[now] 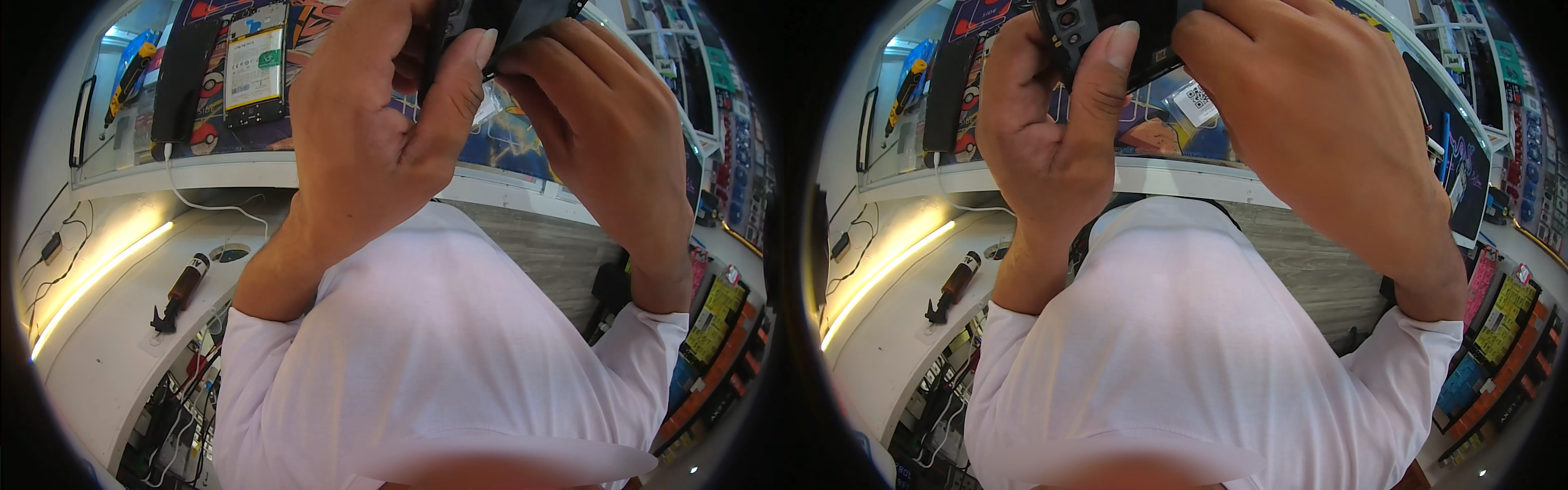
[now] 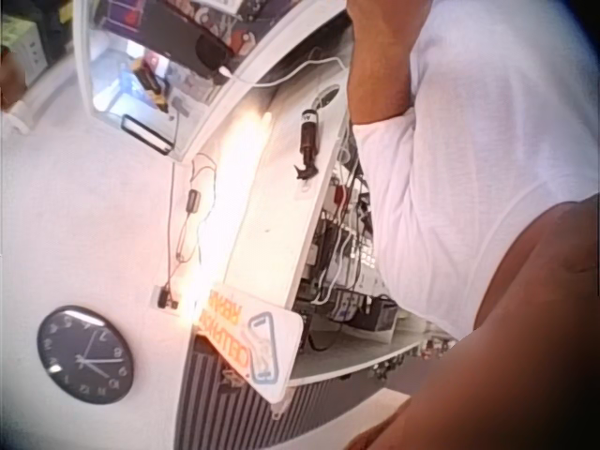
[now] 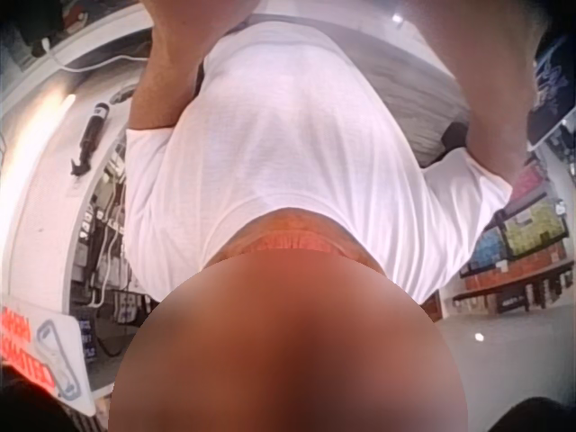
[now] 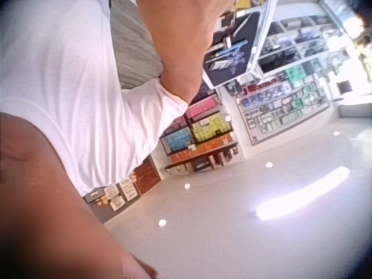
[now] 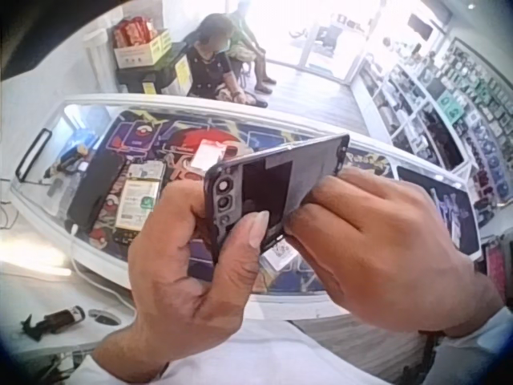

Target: The person works on a smartphone at a counter, using tweezers to remove and reposition a small internal component near the top edge. They repeatedly adjust the part and inspect the device, then use pliers to trim a small piece before continuing to align the component with tweezers.

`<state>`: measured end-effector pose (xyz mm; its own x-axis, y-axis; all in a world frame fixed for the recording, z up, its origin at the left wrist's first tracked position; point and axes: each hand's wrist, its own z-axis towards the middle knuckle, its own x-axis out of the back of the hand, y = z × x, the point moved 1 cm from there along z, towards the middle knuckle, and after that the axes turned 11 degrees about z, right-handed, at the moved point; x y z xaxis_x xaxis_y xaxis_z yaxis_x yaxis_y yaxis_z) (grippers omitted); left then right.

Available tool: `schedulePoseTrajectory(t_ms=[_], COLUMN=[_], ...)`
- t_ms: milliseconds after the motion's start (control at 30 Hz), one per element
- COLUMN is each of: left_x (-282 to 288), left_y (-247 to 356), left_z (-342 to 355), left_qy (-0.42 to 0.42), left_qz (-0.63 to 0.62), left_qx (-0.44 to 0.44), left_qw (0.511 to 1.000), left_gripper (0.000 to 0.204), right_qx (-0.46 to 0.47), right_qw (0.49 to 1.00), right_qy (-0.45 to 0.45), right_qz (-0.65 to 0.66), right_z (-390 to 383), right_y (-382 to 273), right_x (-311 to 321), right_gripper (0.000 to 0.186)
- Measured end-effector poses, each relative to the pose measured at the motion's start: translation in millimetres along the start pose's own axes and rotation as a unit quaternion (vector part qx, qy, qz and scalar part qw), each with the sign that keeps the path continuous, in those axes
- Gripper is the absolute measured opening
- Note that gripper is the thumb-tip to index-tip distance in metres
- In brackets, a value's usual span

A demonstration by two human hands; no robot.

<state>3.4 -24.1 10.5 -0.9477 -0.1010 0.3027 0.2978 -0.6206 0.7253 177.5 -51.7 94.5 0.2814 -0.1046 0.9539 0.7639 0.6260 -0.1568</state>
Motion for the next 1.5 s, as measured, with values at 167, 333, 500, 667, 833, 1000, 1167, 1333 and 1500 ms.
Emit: schedulePoseTrajectory(t_ms=[167, 333, 500, 667, 833, 1000, 1167, 1333, 1500], left_x=[-0.9, 6.0, 0.0, 0.2, 3.3, 2.2, 1.5, 2.9, 0.4], left_y=[-5.5, 18.7, -12.4, 0.7, 5.6, 2.4, 0.4, -0.3, 5.2], left_z=[1.4, 3.2, -2.3, -3.4, -1.5, 1.2, 3.5, 2.7, 5.1], left_qy=[0.021, -0.022, -0.012, 0.047, 0.054, 0.059, 0.061, 0.053, 0.052], left_qz=[-0.041, -0.211, -0.146, -0.184, -0.152, -0.157, -0.145, -0.141, -0.109], left_qx=[0.011, 0.243, 0.072, 0.163, 0.174, 0.137, 0.103, 0.11, 0.099], left_qw=[0.999, 0.946, 0.987, 0.968, 0.971, 0.976, 0.982, 0.982, 0.988], left_gripper=[0.015, 0.018, 0.025, 0.021, 0.021, 0.019, 0.017, 0.017, 0.017], right_qx=[-0.001, -0.019, -0.041, -0.016, 0.0, -0.005, 0.008, -0.055, -0.012], right_qw=[0.997, 0.987, 0.98, 0.981, 0.98, 0.978, 0.977, 0.972, 0.972], right_qy=[0.041, 0.085, 0.103, 0.128, 0.15, 0.16, 0.163, 0.154, 0.169], right_qz=[0.059, 0.138, 0.166, 0.145, 0.129, 0.137, 0.139, 0.172, 0.165], right_z=[-1.5, -8.6, -10.6, -15.4, -18.0, -18.8, -18.5, -21.3, -18.0], right_y=[3.5, 11.7, 13.1, 15.8, 16.9, 17.5, 20.6, 16.0, 18.2], right_x=[-3.7, -11.1, -9.8, -10.5, -11.4, -10.4, -10.0, -9.8, -13.3], right_gripper=[0.021, 0.022, 0.022, 0.025, 0.027, 0.028, 0.028, 0.029, 0.027])
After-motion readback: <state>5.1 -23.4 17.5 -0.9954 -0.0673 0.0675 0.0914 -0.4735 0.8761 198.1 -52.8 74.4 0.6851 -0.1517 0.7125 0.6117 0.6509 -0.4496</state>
